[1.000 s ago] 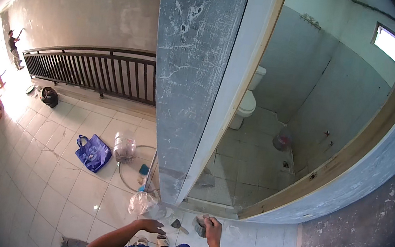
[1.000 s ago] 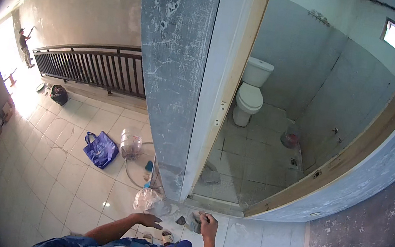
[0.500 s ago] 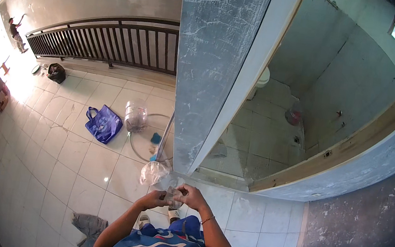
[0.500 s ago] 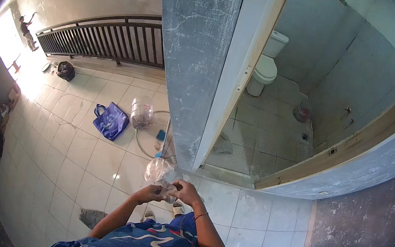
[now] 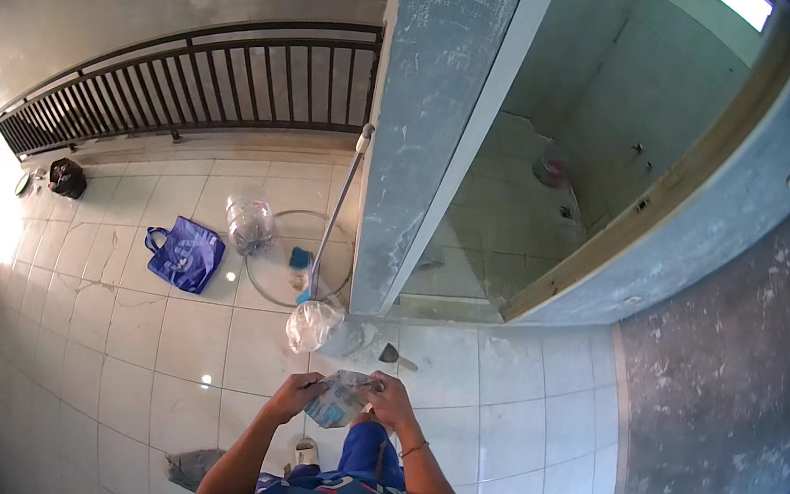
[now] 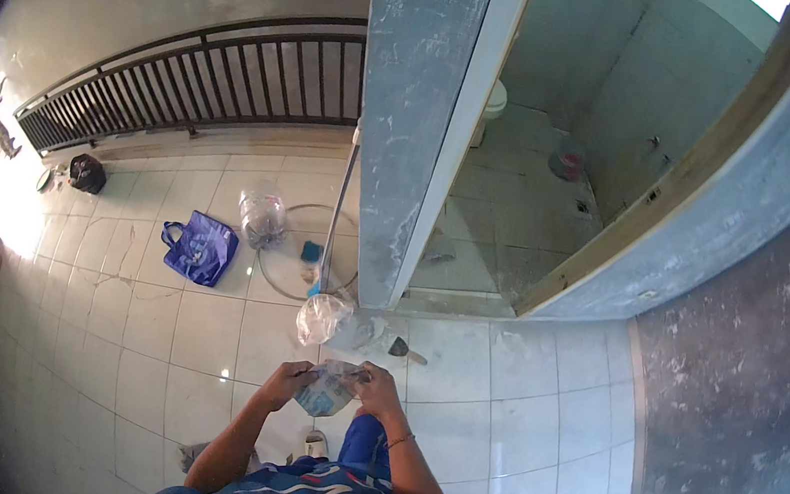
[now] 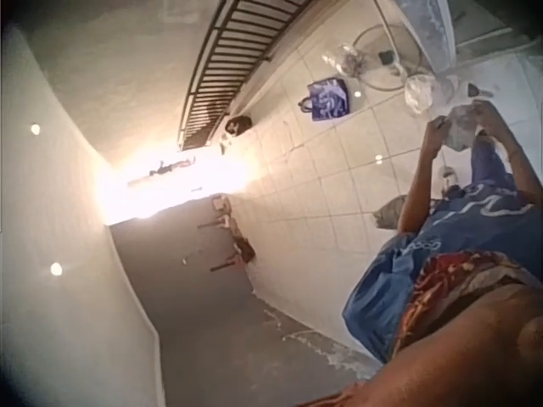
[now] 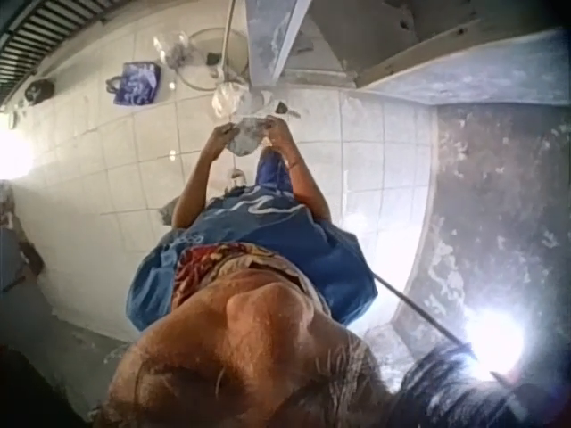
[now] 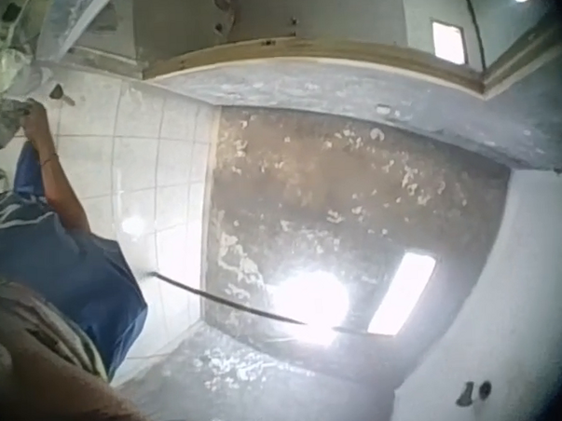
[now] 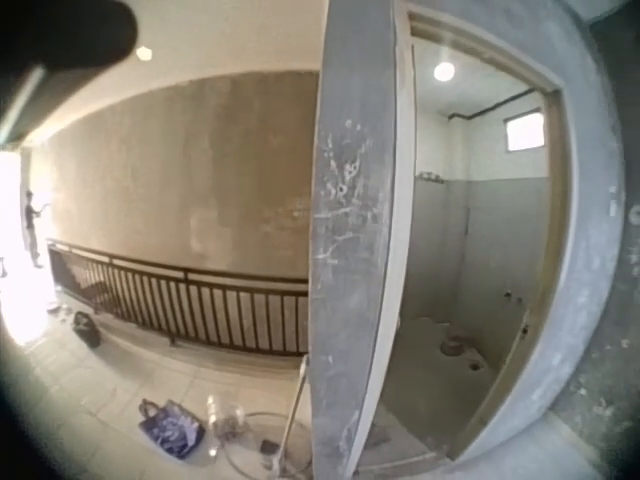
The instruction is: Sand the wooden door frame using sandpaper.
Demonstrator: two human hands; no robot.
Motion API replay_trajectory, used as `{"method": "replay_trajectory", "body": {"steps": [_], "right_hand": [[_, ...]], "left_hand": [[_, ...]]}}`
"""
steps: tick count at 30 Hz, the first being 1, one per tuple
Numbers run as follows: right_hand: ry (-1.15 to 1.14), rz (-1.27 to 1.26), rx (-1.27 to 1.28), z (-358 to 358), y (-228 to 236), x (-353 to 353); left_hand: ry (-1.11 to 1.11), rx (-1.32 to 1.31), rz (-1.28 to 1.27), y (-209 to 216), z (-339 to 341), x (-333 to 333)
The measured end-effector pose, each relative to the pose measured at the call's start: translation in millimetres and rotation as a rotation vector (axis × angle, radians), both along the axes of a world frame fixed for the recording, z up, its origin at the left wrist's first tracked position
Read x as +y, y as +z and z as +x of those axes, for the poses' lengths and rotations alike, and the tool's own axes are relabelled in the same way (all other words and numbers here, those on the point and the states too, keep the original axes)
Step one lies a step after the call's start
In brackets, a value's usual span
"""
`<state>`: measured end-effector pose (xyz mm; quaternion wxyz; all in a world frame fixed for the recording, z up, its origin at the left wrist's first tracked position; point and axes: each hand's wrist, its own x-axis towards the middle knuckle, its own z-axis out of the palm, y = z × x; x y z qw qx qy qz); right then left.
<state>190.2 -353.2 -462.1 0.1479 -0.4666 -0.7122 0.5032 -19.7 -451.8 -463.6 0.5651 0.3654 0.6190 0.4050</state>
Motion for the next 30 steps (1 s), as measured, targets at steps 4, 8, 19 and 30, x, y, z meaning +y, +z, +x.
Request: {"method": "replay_trajectory", "body": {"steps": [4,8,19,30], "right_hand": [[-0.17,-0.202,0.125,-10.4,3.3,-80.7],[-0.271,-0.026,0.294,-8.8,11.4,-125.9],[-0.195,0.003,0.195,9.2,41.2,-158.4],[-0.449,-0.013,0.313,148.7,70.9,-154.0]], "left_hand": [[-0.05,0.146,-0.141,-6.8,-9.9,-56.9],[-0.062,-0.246,-0.142,-13.1,-4.9,-99.3],[-0.281,-0.257,-0.046,28.7,2.4,-126.9],[-0.306,-0.436,0.057,56.9,136.1,-70.2]]}}
